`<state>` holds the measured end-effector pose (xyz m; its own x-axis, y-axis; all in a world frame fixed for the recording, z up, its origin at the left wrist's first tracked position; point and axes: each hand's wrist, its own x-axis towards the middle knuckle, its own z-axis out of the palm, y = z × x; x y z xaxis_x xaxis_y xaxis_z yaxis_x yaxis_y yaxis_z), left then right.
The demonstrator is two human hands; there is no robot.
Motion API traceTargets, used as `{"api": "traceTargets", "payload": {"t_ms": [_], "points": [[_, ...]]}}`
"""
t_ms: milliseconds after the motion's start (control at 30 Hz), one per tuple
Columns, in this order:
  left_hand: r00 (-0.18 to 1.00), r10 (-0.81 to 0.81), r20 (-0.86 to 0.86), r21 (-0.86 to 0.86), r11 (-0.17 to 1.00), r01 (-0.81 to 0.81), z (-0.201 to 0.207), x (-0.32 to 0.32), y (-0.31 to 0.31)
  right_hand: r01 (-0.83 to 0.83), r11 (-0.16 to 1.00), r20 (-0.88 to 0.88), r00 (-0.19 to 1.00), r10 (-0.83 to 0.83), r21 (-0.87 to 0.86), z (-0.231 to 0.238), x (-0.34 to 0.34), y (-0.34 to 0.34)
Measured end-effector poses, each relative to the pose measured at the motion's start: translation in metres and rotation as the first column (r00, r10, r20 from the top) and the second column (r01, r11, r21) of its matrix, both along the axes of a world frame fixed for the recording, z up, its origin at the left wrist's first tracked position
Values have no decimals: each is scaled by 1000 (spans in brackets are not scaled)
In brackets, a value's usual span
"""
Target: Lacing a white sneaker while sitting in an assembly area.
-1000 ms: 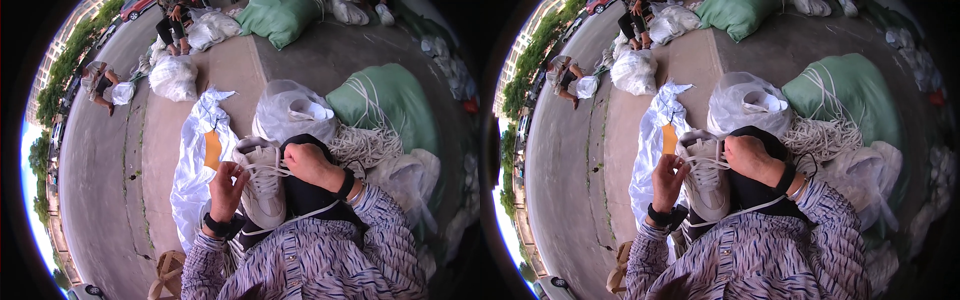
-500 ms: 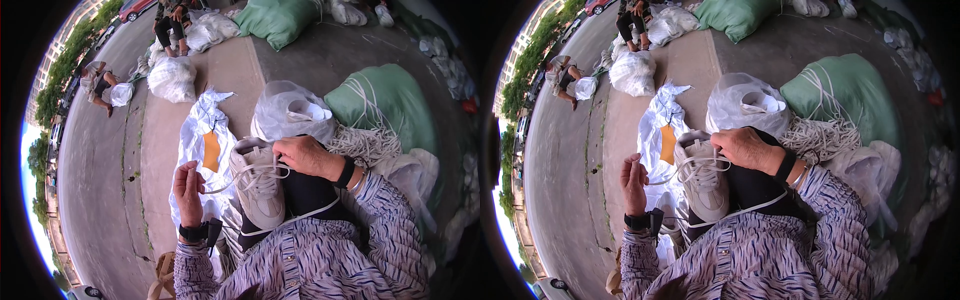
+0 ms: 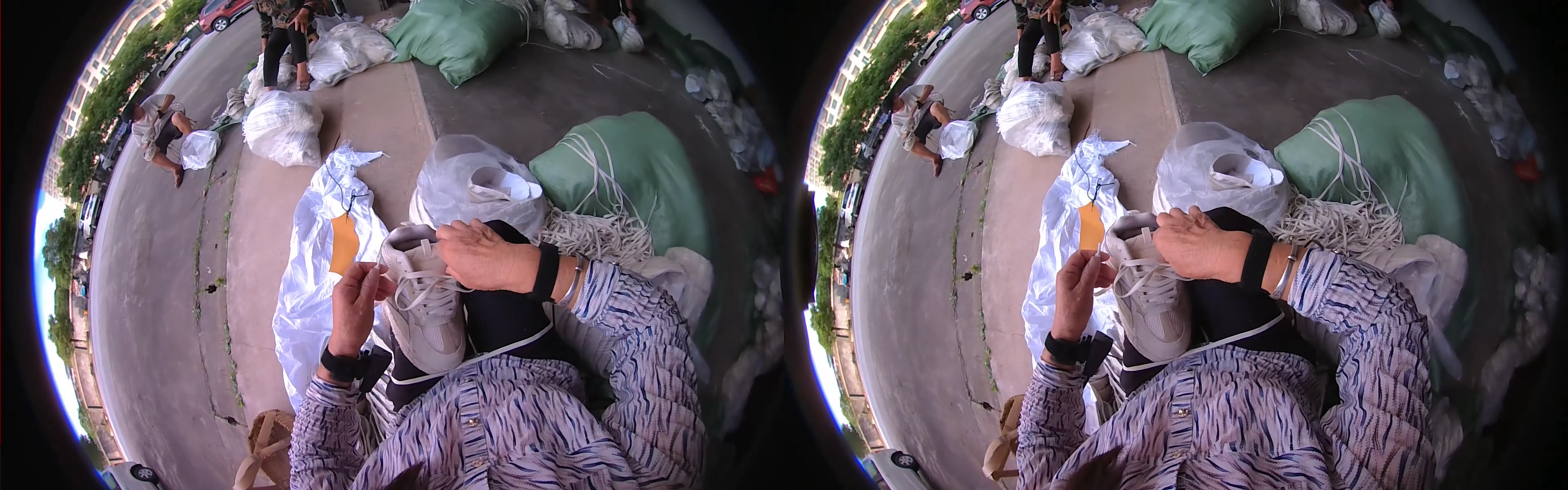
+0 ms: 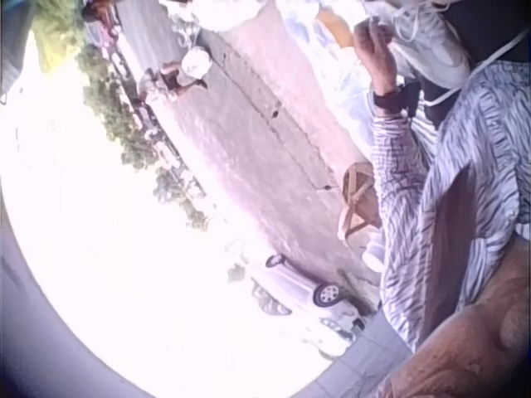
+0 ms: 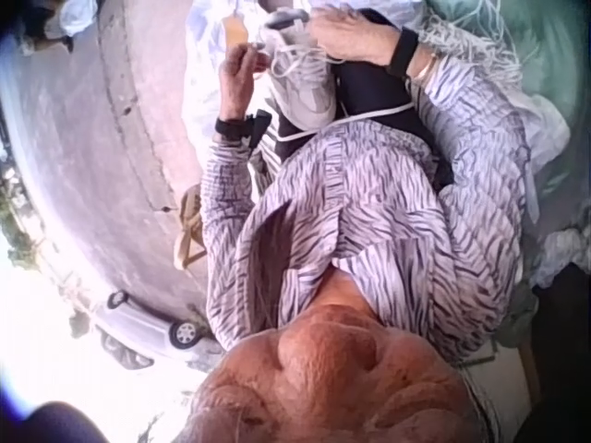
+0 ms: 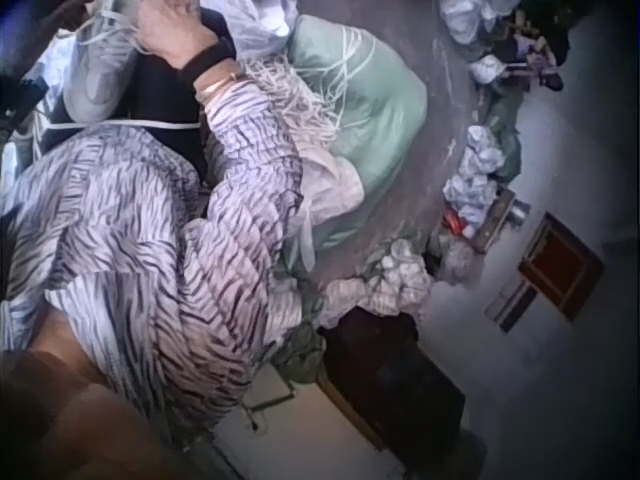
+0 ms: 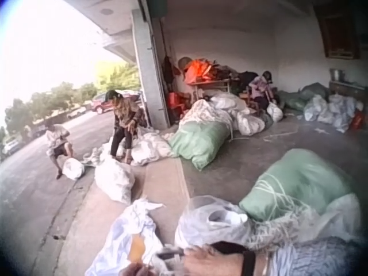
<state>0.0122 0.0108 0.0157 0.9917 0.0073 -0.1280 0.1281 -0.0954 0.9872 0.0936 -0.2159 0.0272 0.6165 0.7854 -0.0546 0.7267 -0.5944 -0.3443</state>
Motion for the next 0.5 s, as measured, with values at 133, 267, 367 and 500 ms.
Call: {"api": "traceTargets", "payload": {"t_ms": [133, 267, 367, 500], "points": [[996, -63, -60, 76, 995, 68, -4, -4, -2, 175, 968, -117, 981, -156, 178, -5, 5, 10], [982, -26, 187, 246, 969, -21, -8, -5, -10, 753, 457, -765, 608, -211, 473, 2, 53, 3], [986, -24, 167, 223, 975, -14, -7, -8, -10, 788, 156, -725, 611, -318, 596, 4, 82, -20], [999, -45, 27, 129, 991, 41, -7, -7, -7, 648, 677, -560, 724, -404, 350, -10, 52, -34]]}}
